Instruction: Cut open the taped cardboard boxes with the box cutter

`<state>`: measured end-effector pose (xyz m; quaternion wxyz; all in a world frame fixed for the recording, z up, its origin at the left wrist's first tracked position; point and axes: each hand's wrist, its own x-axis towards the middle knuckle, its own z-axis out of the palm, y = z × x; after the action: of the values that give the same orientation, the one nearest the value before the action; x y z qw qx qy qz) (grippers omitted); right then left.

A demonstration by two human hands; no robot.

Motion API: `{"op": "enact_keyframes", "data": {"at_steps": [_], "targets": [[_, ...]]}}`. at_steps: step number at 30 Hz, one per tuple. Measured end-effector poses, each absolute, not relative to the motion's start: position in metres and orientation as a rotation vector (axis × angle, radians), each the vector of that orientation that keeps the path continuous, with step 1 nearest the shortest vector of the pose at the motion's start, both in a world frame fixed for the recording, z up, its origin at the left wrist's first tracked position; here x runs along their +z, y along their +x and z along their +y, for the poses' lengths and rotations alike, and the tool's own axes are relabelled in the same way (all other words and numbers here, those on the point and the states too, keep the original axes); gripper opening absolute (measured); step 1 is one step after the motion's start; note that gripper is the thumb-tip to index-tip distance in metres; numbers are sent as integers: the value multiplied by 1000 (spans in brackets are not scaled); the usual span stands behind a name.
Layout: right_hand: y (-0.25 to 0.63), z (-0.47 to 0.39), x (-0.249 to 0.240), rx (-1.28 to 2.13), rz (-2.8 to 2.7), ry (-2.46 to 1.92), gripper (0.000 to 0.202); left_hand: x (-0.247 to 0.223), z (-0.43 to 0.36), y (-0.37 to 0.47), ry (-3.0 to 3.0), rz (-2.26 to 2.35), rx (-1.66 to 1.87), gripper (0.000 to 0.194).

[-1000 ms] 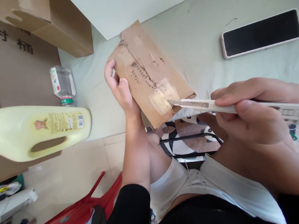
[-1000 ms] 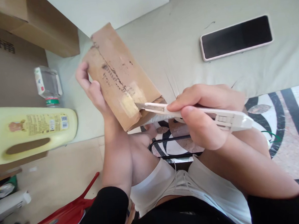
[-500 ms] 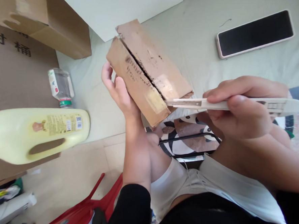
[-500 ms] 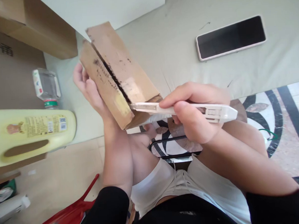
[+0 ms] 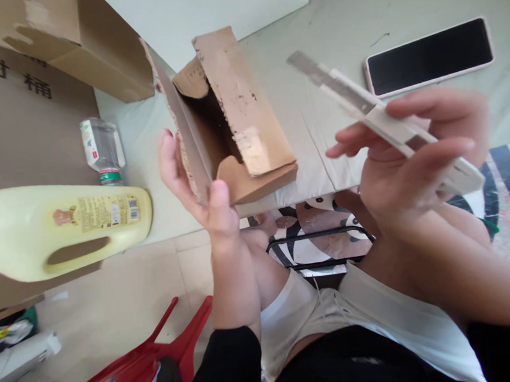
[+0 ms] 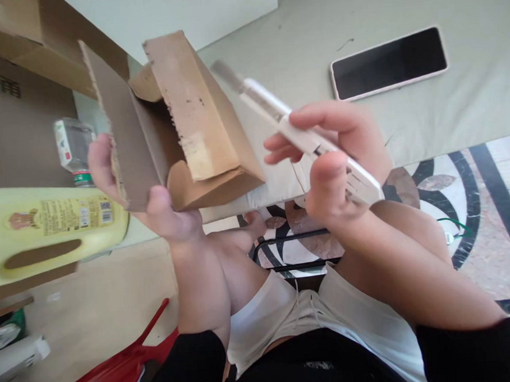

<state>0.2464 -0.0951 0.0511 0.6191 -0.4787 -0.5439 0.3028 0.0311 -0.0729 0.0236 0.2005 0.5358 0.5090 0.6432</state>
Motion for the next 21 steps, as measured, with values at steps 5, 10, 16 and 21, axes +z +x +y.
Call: {"op": "enact_keyframes", "data": {"at_steps": [5, 10, 16, 21], "targets": [[259, -67, 24, 563, -1715, -1442, 27, 27, -61, 32, 809, 1437, 2005, 55], [265, -55, 0, 466, -2067, -1727, 43, 28, -49, 11, 525, 1368, 1802, 36], [268, -61, -2, 534, -2184, -1774, 50, 11, -50, -9, 658, 1528, 1569, 59], [271, -58, -8, 684, -2209, -1645, 68, -1, -47, -7, 939, 1794, 1485, 31]]}}
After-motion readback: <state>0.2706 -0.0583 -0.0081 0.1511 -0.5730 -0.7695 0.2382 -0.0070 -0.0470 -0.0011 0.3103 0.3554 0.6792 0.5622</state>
